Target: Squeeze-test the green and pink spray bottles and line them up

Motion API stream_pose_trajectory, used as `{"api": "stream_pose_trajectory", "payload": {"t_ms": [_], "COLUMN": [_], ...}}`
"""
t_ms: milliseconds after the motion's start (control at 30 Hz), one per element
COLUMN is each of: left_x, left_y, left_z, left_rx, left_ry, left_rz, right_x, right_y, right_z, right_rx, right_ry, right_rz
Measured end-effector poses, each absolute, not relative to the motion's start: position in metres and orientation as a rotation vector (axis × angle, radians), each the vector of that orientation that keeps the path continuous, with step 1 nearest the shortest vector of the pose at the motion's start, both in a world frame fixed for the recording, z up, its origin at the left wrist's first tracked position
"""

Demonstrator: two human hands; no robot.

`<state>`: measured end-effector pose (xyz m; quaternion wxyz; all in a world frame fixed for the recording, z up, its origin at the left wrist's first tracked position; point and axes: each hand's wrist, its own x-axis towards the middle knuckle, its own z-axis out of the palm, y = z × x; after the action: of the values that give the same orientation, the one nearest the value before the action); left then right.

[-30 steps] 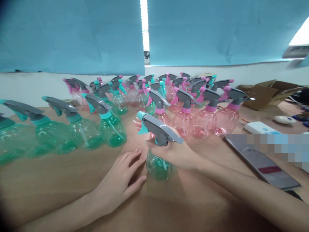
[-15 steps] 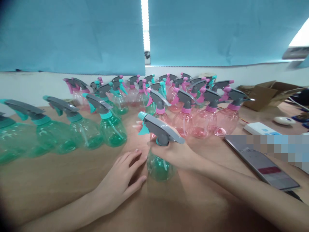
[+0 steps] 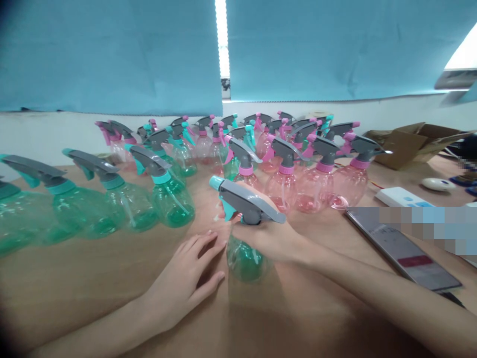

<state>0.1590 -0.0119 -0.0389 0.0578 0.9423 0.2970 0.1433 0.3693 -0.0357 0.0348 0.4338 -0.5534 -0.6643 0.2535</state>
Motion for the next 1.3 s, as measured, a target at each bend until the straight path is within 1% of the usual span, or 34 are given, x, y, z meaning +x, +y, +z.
{"api": "stream_pose_trajectory", "payload": {"t_ms": [233, 400, 600, 967, 1100, 1200, 1300], "left_x": [0.159, 0.159, 0.159, 0.16, 0.159, 0.16, 0.161], "left_y": [-0.011, -0.011, -0.01, -0.01, -0.011, -0.011, -0.012], "left_z": [-0.039, -0.038, -0.039, -0.038, -0.039, -0.04, -0.039], "left_rx": [2.862, 2.866, 2.869, 2.893, 2.897, 2.901, 2.905], "left_ry": [0.898, 0.903, 0.893, 0.872, 0.878, 0.886, 0.896], "left_rz": [0.433, 0.441, 0.448, 0.459, 0.456, 0.476, 0.474], "right_x": [0.366, 0.364, 0.365, 0.369, 0.376, 0.384, 0.389], "right_y": [-0.034, -0.031, -0.029, -0.037, -0.047, -0.059, -0.071], "right_z": [0.033, 0.033, 0.028, 0.036, 0.036, 0.036, 0.035], "right_rx": [-1.293, -1.248, -1.14, -1.488, -1.456, -1.454, -1.433], "right_ry": [-1.567, -1.602, -1.621, -1.716, -1.782, -1.8, -1.75], "right_rz": [0.829, 0.792, 0.834, 0.556, 0.431, 0.455, 0.39]}}
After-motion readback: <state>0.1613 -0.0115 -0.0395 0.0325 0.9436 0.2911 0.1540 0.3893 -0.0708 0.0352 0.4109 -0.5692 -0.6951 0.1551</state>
